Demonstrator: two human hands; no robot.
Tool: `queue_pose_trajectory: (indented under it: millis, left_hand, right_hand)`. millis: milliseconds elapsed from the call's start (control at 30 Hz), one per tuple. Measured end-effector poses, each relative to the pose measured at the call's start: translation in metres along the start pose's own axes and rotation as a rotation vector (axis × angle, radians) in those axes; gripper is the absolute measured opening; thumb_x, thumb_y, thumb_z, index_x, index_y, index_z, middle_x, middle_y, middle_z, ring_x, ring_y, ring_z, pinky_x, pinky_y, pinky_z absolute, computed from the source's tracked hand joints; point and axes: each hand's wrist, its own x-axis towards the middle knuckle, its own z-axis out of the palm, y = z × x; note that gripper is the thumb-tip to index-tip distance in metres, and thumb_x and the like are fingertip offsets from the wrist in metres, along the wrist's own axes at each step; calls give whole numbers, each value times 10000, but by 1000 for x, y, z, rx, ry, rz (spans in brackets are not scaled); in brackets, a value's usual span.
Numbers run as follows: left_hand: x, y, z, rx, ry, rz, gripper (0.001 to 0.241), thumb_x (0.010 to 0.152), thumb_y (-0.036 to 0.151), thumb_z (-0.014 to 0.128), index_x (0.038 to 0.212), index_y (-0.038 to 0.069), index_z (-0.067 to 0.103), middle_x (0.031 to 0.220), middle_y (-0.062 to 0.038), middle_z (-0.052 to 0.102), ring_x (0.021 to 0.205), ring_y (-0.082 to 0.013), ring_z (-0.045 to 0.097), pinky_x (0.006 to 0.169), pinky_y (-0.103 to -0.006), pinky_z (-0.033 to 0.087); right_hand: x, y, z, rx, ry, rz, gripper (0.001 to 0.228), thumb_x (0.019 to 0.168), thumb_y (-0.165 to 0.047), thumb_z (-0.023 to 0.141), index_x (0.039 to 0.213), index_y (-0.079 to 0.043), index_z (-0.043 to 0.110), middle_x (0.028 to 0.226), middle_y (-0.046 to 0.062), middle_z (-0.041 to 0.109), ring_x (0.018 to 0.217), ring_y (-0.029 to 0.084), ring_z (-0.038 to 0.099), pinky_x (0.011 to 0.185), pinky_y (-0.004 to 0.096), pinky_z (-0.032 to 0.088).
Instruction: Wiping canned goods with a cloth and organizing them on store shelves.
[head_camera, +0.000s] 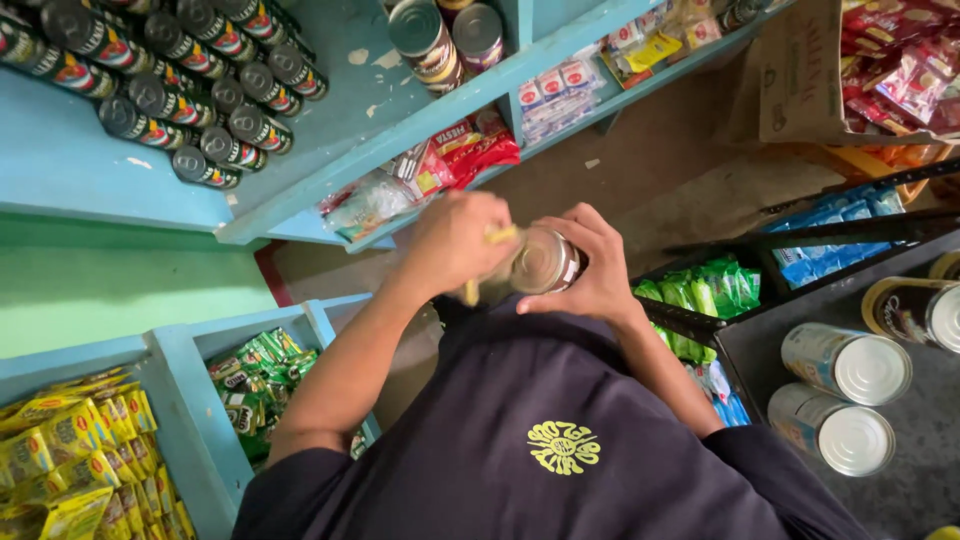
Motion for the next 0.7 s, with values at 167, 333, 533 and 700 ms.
queue_pose_trajectory:
  millis: [167, 333, 533, 700]
  left_hand:
    - [-13, 8, 5, -92, -212, -65, 147, 670, 384, 830, 696, 280, 729, 725, 17, 745, 787, -300, 752, 659, -418, 576]
    - [9, 10, 13, -105, -82, -263, 183, 657, 451, 835, 712, 289, 770, 638, -25, 709, 738, -278, 745, 633, -366, 577]
    - [-9, -21, 19, 7, -177, -251, 141, 612, 391, 840, 679, 280, 785, 631, -52, 717, 717, -324, 739, 633, -388, 564]
    - [1, 20, 10, -335, -114, -122, 165, 638, 315, 873, 690, 198, 768, 586, -35, 695, 568, -171, 661, 553, -321, 515]
  right_hand:
    - [3, -2, 1, 8, -56, 5, 863, 531, -583, 1010, 1113, -10, 731, 872, 130, 575, 680, 260, 566, 637, 363, 475]
    - [2, -7, 7, 45, -51, -4, 864, 577, -642, 971, 1092, -1, 708, 878, 102, 547, 679, 206, 515, 624, 342, 466]
    - [0, -2, 4, 13, -6, 8, 873, 556, -598, 1006, 1116, 9, 721, 899, 112, 559, 703, 210, 553, 658, 336, 488]
    - [-6, 9, 7, 79, -3, 40, 905, 521, -611, 1008, 1125, -1, 724, 913, 116, 591, 726, 215, 584, 669, 345, 489]
